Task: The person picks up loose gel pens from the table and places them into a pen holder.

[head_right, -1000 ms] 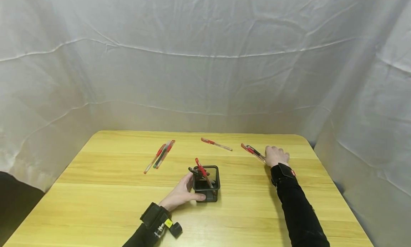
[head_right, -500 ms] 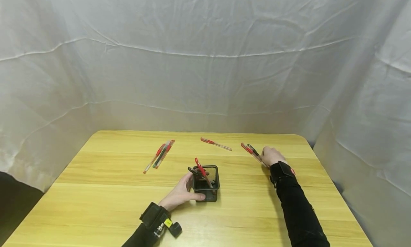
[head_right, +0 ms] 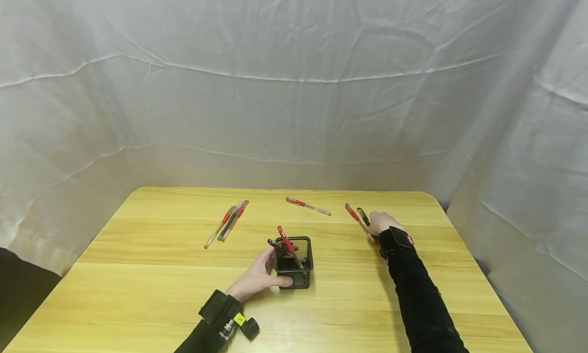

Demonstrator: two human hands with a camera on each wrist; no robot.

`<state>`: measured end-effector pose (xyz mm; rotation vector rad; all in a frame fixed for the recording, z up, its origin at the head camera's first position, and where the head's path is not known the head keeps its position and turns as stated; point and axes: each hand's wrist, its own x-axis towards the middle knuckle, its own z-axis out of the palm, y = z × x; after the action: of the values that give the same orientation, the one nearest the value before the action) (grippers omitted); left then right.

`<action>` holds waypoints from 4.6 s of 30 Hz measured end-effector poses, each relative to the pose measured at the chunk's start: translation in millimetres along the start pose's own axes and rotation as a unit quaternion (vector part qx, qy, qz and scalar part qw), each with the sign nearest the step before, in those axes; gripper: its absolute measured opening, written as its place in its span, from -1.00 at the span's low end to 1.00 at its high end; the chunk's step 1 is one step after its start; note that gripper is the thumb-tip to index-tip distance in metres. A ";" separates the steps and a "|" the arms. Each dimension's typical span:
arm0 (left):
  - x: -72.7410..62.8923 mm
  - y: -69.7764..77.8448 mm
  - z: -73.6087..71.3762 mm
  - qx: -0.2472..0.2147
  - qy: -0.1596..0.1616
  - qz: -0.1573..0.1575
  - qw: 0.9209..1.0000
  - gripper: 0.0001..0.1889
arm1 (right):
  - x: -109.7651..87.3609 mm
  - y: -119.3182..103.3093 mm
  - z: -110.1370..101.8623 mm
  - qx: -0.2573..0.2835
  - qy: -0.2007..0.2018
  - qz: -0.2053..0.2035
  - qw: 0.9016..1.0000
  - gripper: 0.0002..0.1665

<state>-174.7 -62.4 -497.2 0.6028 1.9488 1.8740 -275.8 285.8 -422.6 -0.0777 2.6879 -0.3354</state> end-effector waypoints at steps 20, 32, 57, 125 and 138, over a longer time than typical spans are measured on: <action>0.1 -0.5 -0.9 0.003 -0.002 -0.005 1.000 -0.15 | 6.3 23.3 18.7 0.111 0.024 -0.061 0.992 -0.61; 0.6 1.1 -0.5 -0.004 -0.006 -0.003 1.000 -0.13 | -4.6 36.9 25.6 0.179 0.086 -0.085 0.976 -0.78; 0.3 -1.2 -0.4 -0.005 0.005 -0.014 1.000 -0.14 | -51.2 7.3 50.8 0.292 0.227 -0.084 0.925 -0.60; 0.9 -1.5 0.8 0.009 0.010 -0.002 1.000 -0.17 | -84.5 -127.4 83.8 0.197 0.454 -0.373 0.785 -0.72; 1.2 -2.2 0.2 0.007 0.010 0.001 1.000 -0.16 | -85.6 -129.0 79.9 0.169 0.433 -0.319 0.826 -0.75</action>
<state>-175.7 -61.6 -499.4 0.5924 1.9766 1.8753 -164.1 152.1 -426.1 -0.9383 3.3261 -1.3267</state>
